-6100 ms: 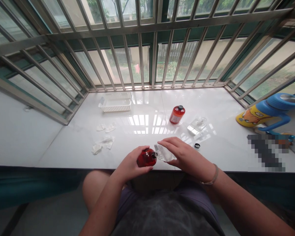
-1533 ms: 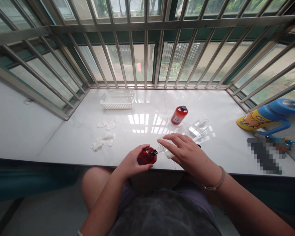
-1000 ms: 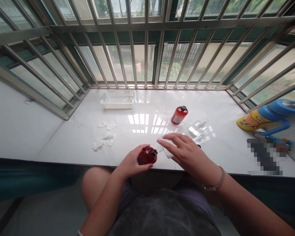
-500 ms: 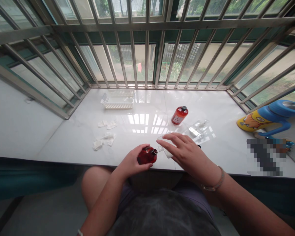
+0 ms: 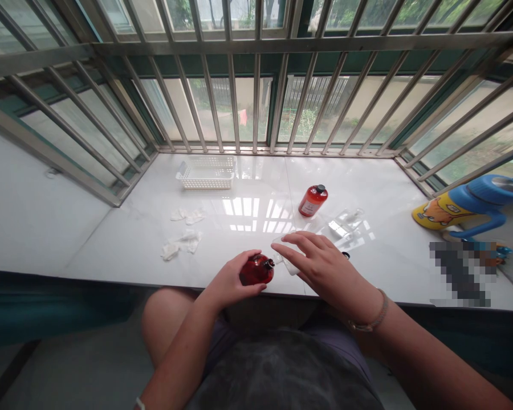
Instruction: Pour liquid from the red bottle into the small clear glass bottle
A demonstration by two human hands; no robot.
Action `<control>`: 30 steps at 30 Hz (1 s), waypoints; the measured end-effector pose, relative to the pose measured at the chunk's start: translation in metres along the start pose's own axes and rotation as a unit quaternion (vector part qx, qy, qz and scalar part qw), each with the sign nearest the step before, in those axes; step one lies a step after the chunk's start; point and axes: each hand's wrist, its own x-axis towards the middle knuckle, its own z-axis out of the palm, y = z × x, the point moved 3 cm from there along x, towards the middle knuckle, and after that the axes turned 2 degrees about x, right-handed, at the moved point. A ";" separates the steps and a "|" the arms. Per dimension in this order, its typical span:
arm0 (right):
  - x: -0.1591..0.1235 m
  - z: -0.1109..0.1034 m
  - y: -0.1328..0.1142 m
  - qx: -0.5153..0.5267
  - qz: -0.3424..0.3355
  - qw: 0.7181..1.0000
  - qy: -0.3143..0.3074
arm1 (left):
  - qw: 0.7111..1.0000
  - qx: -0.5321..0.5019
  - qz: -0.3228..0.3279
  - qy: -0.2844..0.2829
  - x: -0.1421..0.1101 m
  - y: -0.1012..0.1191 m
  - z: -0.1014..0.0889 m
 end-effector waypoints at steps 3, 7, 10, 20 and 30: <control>0.000 0.001 0.000 0.002 0.001 1.000 -0.002 | 1.000 -0.002 0.000 0.004 0.000 0.000 0.000; 0.001 0.003 -0.001 0.007 0.001 1.000 -0.003 | 1.000 -0.009 0.001 0.004 0.000 0.000 0.000; 0.001 0.004 -0.001 0.017 0.003 1.000 -0.002 | 1.000 -0.018 -0.001 0.004 0.000 -0.001 0.001; -0.001 0.003 0.004 0.114 0.025 0.993 0.019 | 0.998 -0.053 0.003 0.016 -0.002 0.001 0.005; -0.003 -0.004 0.008 0.169 0.035 0.985 0.009 | 0.998 -0.051 0.002 0.027 0.000 0.006 0.013</control>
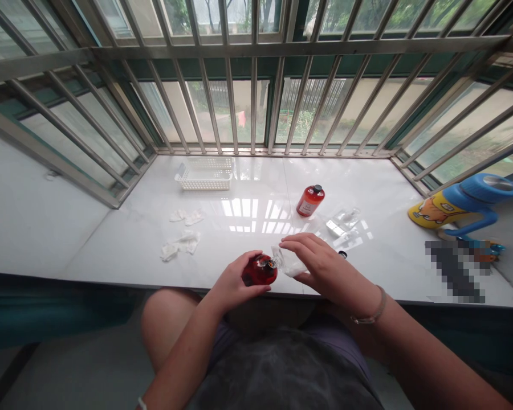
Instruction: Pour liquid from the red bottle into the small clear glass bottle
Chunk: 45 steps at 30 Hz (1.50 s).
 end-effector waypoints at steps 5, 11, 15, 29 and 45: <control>0.001 -0.008 0.002 -0.006 -0.012 1.000 -0.013 | 1.000 0.001 0.009 0.004 0.001 0.005 0.003; 0.007 -0.018 -0.001 -0.026 -0.036 0.999 -0.030 | 0.999 -0.041 0.000 0.009 0.001 0.006 0.007; 0.010 -0.022 -0.004 -0.044 -0.045 0.998 -0.030 | 0.999 -0.042 -0.003 0.014 0.002 0.007 0.009; 0.014 -0.024 -0.009 -0.113 -0.067 0.990 -0.048 | 1.000 -0.011 -0.002 0.025 0.003 -0.001 0.011; 0.018 -0.026 -0.012 -0.132 -0.080 0.987 -0.051 | 0.999 -0.010 0.003 0.033 0.004 -0.004 0.009</control>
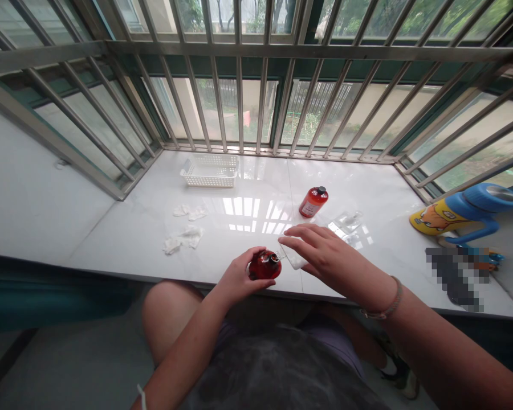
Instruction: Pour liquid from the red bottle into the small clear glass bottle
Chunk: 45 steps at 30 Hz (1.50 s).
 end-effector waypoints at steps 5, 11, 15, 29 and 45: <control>0.001 -0.001 0.000 -0.016 -0.007 1.000 -0.006 | 1.000 0.000 0.001 0.000 0.000 0.000 0.001; 0.002 -0.003 0.001 -0.032 -0.021 0.999 -0.007 | 1.000 0.003 0.002 0.000 0.000 0.001 0.001; 0.003 -0.005 0.001 -0.038 -0.023 0.999 -0.015 | 1.000 0.005 0.000 0.001 0.001 0.003 0.000; 0.005 -0.006 0.001 -0.061 -0.041 0.997 -0.015 | 1.000 -0.001 -0.003 0.003 0.002 0.003 0.000; 0.010 -0.012 -0.004 -0.079 -0.067 0.995 -0.006 | 1.000 0.003 0.002 0.005 0.002 0.001 0.000</control>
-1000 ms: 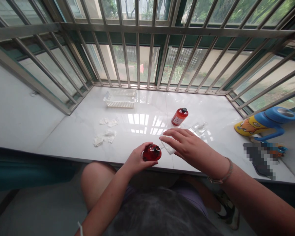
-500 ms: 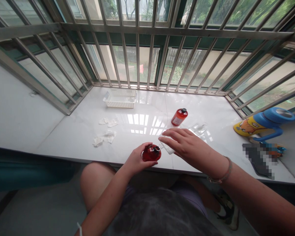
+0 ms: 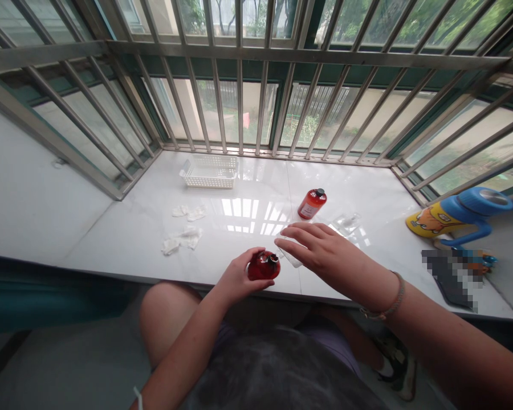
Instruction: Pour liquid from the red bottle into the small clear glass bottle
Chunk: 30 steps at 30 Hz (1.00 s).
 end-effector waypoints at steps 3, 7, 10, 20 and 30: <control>0.003 -0.004 -0.002 -0.007 -0.008 1.000 0.000 | 1.000 0.000 0.000 0.001 0.000 0.001 0.000; 0.005 -0.007 -0.004 -0.011 -0.012 1.000 -0.006 | 1.000 0.000 -0.003 0.000 0.000 0.001 0.000; 0.005 -0.007 -0.004 -0.017 -0.016 1.000 -0.005 | 1.000 -0.002 -0.003 0.000 0.000 0.001 0.000; 0.007 -0.009 -0.008 -0.041 -0.029 0.999 -0.002 | 1.000 -0.012 0.008 0.002 0.000 0.001 0.000; 0.011 -0.011 -0.009 -0.051 -0.045 0.998 0.008 | 1.000 -0.005 -0.001 0.000 0.000 0.002 0.000</control>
